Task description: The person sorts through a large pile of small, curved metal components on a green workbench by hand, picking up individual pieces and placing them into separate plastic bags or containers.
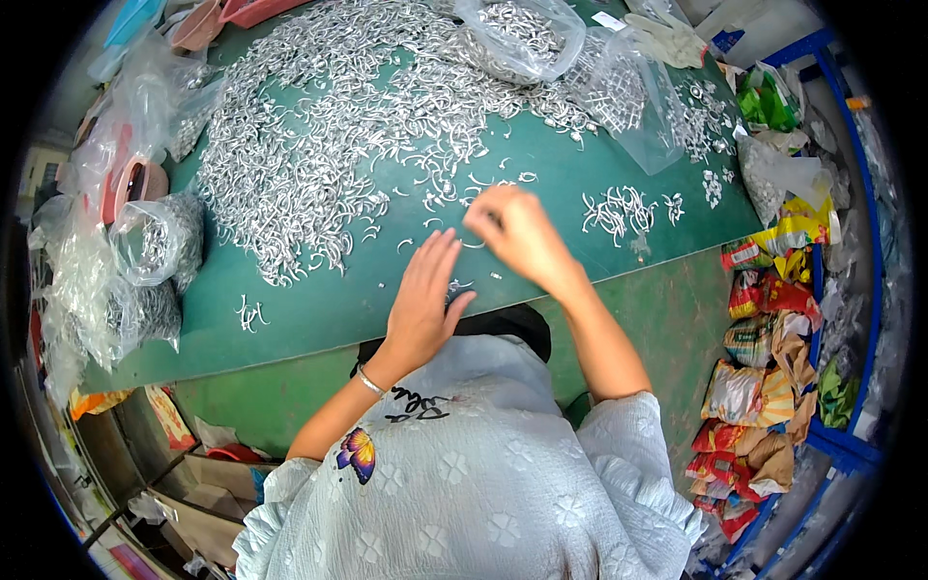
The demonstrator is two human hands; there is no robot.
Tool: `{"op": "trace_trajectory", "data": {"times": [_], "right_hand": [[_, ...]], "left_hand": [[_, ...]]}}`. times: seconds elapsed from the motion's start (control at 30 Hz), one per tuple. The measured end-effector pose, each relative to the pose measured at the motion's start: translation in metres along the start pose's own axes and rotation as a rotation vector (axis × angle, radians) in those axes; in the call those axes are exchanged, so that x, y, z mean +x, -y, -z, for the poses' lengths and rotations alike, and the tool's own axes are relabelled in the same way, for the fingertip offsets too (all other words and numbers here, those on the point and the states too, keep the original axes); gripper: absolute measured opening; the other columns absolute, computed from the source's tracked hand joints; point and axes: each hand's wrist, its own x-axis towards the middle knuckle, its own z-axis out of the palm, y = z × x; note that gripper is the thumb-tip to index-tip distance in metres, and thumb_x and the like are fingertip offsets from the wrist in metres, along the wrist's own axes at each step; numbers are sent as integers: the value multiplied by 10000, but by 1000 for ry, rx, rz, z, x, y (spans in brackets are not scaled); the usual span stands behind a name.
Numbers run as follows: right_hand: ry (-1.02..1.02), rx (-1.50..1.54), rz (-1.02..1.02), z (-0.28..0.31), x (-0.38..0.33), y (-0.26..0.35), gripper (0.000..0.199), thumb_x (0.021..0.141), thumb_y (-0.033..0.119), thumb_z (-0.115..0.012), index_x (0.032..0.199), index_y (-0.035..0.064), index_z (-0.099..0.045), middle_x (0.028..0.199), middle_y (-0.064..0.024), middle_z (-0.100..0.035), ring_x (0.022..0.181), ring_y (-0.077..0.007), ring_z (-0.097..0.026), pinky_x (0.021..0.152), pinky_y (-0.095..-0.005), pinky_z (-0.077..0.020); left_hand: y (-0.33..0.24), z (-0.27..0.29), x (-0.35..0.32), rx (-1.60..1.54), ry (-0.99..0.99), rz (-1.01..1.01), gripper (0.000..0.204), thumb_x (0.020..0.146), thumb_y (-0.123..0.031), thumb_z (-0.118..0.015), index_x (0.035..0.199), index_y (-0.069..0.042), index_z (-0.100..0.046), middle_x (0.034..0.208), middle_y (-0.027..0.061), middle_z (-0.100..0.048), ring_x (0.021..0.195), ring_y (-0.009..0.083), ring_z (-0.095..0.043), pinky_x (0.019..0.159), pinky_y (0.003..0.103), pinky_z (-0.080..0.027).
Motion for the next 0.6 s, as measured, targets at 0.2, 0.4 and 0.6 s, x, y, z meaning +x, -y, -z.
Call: {"op": "trace_trajectory", "data": {"times": [0.2, 0.4, 0.6], "right_hand": [[-238, -472, 124, -6, 26, -37, 97, 784, 70, -692, 827, 48, -608, 852, -85, -544, 871, -287, -512, 778, -388, -387], [-23, -266, 80, 2, -4, -2, 89, 785, 64, -678, 807, 49, -593, 852, -88, -553, 895, -296, -523, 792, -387, -388], [93, -38, 54, 5, -9, -4, 145, 792, 89, -695, 915, 36, -638, 961, -81, -614, 972, -279, -549, 846, -381, -397]], "left_hand": [[4, -2, -1, 167, 160, -107, 433, 861, -133, -654, 1260, -27, -523, 1354, 129, -470, 1332, 325, -392, 1110, 483, -314], [9, -6, -10, -39, 56, -12, 506, 825, -96, -690, 1285, -38, -489, 1342, 154, -454, 1323, 345, -396, 1082, 471, -354], [-3, 4, 0, 99, 64, -51, 518, 863, -144, -646, 1331, -34, -453, 1424, 184, -392, 1351, 349, -362, 1097, 483, -327]]}}
